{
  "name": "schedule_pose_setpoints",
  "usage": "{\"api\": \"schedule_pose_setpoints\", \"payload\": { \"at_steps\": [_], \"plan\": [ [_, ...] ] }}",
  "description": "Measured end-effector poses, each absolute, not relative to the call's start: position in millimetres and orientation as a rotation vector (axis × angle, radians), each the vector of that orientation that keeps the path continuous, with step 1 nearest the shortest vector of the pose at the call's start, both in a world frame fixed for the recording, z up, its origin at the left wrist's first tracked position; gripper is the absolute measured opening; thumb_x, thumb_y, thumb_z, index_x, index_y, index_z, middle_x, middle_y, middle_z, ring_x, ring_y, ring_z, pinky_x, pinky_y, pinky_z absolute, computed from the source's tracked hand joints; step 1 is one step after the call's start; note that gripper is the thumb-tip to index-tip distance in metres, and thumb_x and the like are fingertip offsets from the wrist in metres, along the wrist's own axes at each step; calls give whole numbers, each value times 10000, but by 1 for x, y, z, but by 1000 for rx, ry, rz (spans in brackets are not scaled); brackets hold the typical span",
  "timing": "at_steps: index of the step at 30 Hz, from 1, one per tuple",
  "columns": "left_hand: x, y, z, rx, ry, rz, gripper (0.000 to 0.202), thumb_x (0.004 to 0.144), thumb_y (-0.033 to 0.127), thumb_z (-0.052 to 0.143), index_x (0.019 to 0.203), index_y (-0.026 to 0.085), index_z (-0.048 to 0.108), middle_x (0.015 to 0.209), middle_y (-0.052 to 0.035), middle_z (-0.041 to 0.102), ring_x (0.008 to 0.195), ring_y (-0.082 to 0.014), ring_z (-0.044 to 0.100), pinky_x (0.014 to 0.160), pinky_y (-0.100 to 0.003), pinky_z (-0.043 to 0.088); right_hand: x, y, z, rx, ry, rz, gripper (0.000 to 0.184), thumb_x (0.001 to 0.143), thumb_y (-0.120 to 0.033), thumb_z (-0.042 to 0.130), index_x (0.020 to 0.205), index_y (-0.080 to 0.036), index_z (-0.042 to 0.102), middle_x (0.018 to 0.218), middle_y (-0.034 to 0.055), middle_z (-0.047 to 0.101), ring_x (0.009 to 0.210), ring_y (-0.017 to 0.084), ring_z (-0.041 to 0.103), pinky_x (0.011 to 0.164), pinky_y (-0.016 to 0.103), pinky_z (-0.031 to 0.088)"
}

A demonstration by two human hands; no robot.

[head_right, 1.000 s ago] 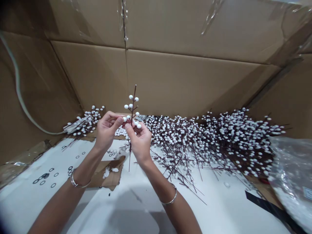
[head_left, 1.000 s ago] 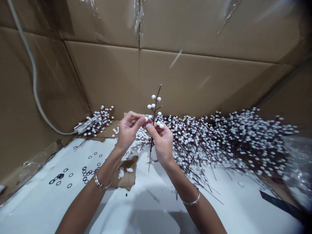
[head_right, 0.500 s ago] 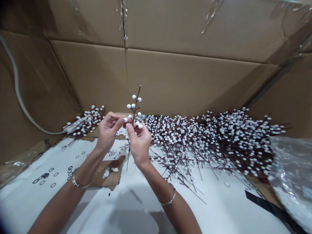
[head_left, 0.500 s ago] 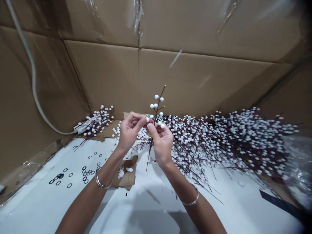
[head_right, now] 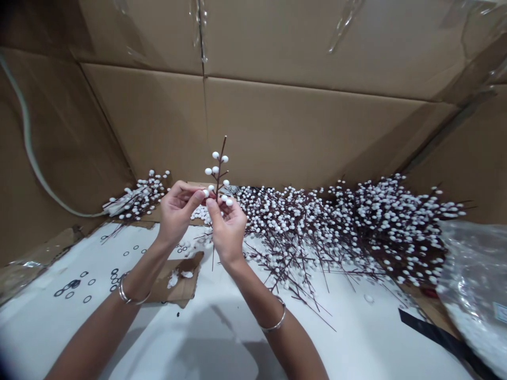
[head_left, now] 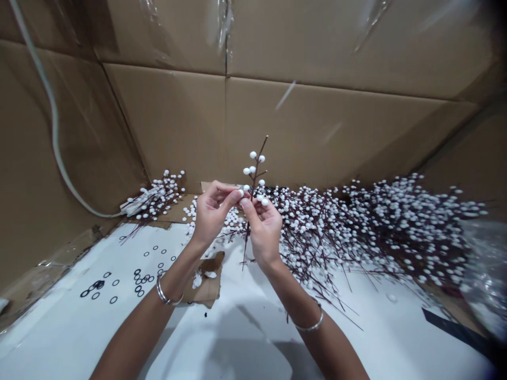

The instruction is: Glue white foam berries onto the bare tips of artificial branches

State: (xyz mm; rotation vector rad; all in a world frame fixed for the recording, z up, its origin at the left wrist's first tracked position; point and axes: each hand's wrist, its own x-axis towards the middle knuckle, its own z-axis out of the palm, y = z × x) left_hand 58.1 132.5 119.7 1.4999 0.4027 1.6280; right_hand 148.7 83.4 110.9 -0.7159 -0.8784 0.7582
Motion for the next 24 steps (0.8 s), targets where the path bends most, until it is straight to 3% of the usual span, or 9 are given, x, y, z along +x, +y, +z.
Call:
{"api": "schedule_pose_setpoints", "payload": {
  "at_steps": [3, 6, 10, 13, 17, 24],
  "plan": [
    [53, 134, 123, 1541, 425, 1595, 220, 808, 346, 742, 851, 176, 609, 853, -51, 746, 806, -161, 725, 715, -255, 577, 152, 84, 113, -712, -915, 813, 159, 765, -309, 737, 806, -191, 639, 834, 1, 699, 827, 137, 669, 867, 309, 556],
    [45, 135, 129, 1564, 402, 1478, 313, 827, 382, 719, 1040, 193, 589, 971, -79, 746, 898, -178, 714, 774, -275, 566, 158, 85, 117, -723, -937, 855, 164, 756, -314, 747, 818, -186, 667, 863, 8, 722, 852, 144, 677, 889, 316, 543],
    [30, 138, 135, 1683, 418, 1269, 477, 913, 520, 542, 1249, 181, 531, 1200, -141, 677, 1077, -210, 660, 883, -314, 537, 169, 90, 121, -722, -882, 926, 194, 709, -327, 782, 806, -193, 681, 907, 16, 746, 884, 151, 681, 918, 324, 525],
    [21, 139, 136, 1888, 455, 953, 362, 905, 440, 584, 1179, 208, 632, 1198, -125, 679, 1079, -224, 662, 844, -310, 558, 178, 93, 125, -732, -839, 983, 223, 690, -353, 790, 805, -200, 675, 973, 32, 752, 897, 159, 682, 934, 348, 520],
    [23, 135, 135, 2057, 371, 571, 175, 872, 320, 632, 996, 255, 736, 1002, -82, 742, 909, -204, 709, 749, -300, 587, 185, 93, 129, -714, -830, 1009, 226, 697, -362, 781, 825, -209, 674, 1095, 51, 733, 1020, 174, 667, 974, 347, 503],
    [43, 130, 127, 1758, 336, 639, 120, 816, 300, 692, 877, 210, 742, 805, -87, 760, 780, -215, 732, 724, -344, 597, 191, 86, 138, -708, -920, 1058, 235, 725, -367, 728, 895, -212, 682, 1125, 64, 726, 1149, 218, 624, 964, 372, 510]
  ]
}}
